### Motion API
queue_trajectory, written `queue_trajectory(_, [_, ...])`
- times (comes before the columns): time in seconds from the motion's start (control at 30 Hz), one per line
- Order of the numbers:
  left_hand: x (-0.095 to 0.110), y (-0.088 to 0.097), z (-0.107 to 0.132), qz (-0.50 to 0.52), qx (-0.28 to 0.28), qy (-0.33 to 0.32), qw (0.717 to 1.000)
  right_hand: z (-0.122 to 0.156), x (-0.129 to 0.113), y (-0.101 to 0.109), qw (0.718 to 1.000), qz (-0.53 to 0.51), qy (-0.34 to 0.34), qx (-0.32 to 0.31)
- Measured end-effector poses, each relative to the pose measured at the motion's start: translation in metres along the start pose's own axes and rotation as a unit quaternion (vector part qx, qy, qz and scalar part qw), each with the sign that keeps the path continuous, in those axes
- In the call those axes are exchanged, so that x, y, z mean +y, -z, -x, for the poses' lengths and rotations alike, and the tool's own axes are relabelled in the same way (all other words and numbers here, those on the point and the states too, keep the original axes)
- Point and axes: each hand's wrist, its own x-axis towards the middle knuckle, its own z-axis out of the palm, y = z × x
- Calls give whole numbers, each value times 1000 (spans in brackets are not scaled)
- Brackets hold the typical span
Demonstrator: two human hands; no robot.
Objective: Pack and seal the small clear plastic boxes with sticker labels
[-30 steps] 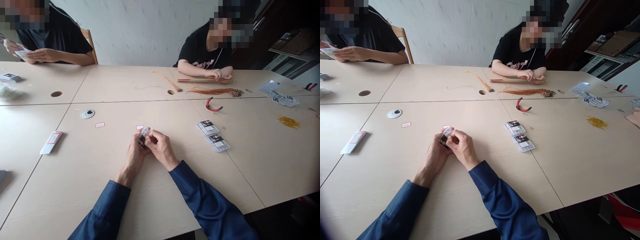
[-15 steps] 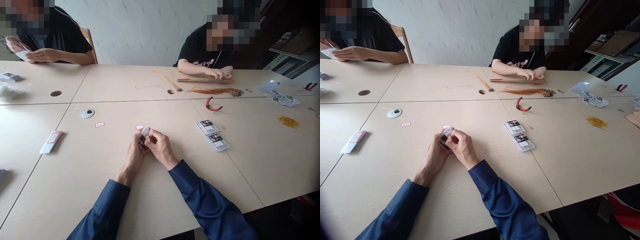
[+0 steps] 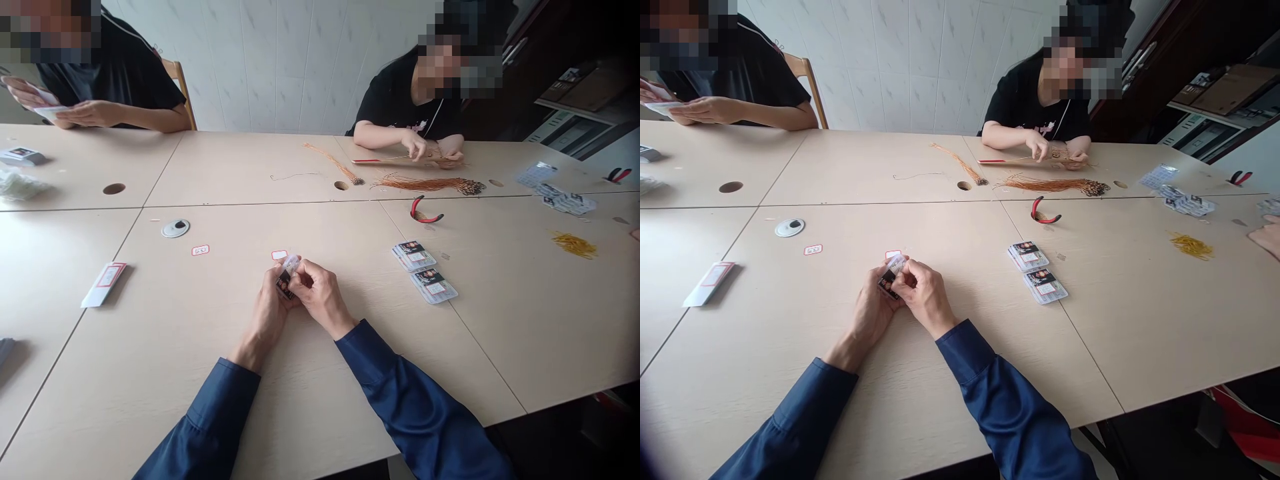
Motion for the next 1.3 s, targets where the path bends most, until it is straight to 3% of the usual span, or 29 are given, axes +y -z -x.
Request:
queue_trajectory(0.53, [1,-1,1,-6,-6,-2,1000,-1,1,1,1000,-16,-10,-5])
queue_trajectory(1.07, [1,-5,0,6,29,5,1000,2,0,2,1000,9,-7,1])
queue_trajectory(1.3, [-1,-2,1,-47,16,-58,997,5,-11,-1,997,-47,-51,24])
